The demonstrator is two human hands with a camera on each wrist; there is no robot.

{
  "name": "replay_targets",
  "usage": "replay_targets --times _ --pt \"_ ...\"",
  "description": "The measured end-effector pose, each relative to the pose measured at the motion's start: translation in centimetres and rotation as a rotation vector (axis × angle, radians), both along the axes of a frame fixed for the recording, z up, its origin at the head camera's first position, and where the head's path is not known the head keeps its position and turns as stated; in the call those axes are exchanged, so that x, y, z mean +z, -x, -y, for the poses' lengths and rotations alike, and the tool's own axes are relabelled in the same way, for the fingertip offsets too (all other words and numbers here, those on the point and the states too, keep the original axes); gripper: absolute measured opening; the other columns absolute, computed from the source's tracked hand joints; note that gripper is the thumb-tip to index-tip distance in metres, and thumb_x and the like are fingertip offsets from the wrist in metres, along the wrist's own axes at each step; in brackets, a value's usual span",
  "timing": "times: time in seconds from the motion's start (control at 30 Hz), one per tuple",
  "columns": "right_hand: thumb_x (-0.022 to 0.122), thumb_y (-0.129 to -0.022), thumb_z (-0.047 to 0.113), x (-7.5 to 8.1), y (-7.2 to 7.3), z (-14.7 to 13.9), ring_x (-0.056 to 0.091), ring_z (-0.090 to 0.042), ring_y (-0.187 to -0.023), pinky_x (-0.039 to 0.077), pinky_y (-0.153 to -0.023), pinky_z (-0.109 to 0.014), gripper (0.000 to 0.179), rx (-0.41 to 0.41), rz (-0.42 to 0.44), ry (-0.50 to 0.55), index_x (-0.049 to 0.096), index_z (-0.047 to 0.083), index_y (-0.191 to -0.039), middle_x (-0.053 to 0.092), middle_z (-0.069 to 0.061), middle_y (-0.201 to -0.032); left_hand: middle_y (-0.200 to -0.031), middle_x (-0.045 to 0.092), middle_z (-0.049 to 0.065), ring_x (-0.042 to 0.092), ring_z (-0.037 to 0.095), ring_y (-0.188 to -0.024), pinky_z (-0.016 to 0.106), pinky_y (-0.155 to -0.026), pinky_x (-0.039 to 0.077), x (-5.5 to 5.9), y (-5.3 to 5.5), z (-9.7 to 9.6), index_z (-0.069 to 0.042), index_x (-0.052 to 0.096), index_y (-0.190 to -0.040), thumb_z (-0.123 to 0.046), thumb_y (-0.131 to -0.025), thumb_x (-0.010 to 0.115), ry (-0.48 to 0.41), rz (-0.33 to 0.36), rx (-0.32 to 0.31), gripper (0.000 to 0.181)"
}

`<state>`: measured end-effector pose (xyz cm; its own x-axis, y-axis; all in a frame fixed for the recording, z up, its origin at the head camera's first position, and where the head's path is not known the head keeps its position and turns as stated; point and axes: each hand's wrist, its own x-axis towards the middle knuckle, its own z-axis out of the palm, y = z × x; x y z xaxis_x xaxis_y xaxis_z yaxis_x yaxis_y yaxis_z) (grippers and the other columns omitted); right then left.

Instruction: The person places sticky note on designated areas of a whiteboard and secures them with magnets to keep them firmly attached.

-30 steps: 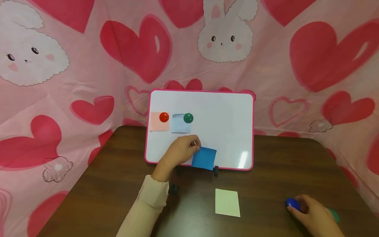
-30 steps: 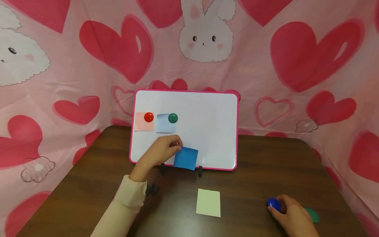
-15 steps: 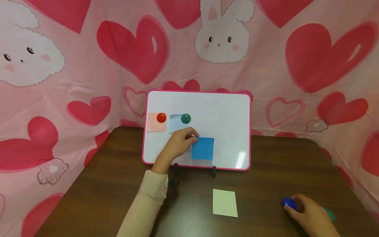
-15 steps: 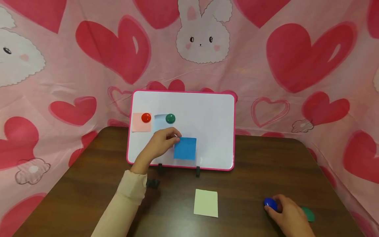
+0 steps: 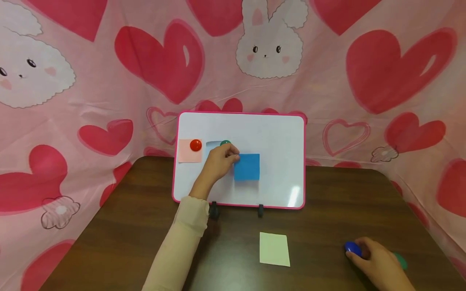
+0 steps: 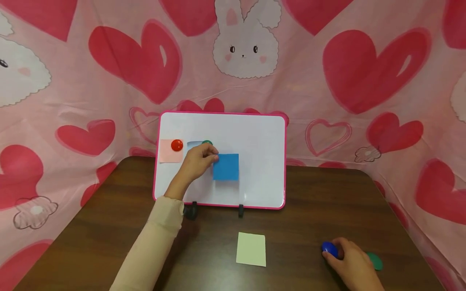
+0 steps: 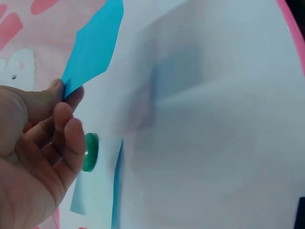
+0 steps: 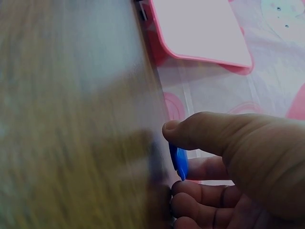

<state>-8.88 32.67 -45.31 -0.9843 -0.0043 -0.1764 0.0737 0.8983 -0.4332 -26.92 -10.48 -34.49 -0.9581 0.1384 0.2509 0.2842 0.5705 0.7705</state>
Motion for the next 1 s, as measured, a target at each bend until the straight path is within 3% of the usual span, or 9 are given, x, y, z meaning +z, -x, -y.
replay_targets --times 0.27,0.57,0.87,1.0 --pt "0.072 -0.093 0.042 -0.1 0.1 -0.1 0.062 -0.026 -0.089 0.052 -0.072 -0.049 0.061 -0.001 0.005 -0.007 0.058 -0.010 -0.121 0.065 -0.006 -0.097 -0.092 0.065 0.003 0.058 0.023 -0.086 0.035 -0.072 0.053 0.1 1.5 -0.5 -0.014 0.067 -0.102 -0.022 -0.097 0.069 0.011 -0.056 0.035 0.010" --pt "0.070 -0.094 0.044 0.0 0.0 0.0 0.062 -0.025 -0.088 0.053 -0.071 -0.048 0.062 -0.010 0.009 -0.006 0.057 -0.010 -0.121 0.064 -0.006 -0.097 -0.091 0.064 0.003 0.059 0.021 -0.082 0.033 -0.069 0.054 0.5 2.7 -1.2 -0.017 0.062 -0.109 -0.027 -0.101 0.064 0.115 -0.068 0.052 0.013" --pt "0.070 -0.094 0.045 -0.3 0.1 -0.2 0.062 -0.024 -0.087 0.053 -0.070 -0.047 0.062 0.000 -0.012 0.002 0.058 -0.010 -0.121 0.064 -0.006 -0.096 -0.103 0.067 0.006 0.060 0.022 -0.089 0.034 -0.076 0.056 1.0 3.3 -2.1 -0.014 0.062 -0.114 -0.026 -0.102 0.060 0.192 -0.046 0.110 0.017" --pt "0.069 -0.093 0.048 -0.4 0.2 -0.2 0.062 -0.023 -0.086 0.053 -0.069 -0.045 0.065 -0.012 -0.007 0.001 0.058 -0.009 -0.122 0.064 -0.006 -0.096 -0.099 0.070 0.006 0.061 0.023 -0.085 0.034 -0.074 0.054 1.0 3.4 -2.5 -0.012 0.063 -0.111 -0.024 -0.103 0.058 0.244 -0.090 0.146 0.015"
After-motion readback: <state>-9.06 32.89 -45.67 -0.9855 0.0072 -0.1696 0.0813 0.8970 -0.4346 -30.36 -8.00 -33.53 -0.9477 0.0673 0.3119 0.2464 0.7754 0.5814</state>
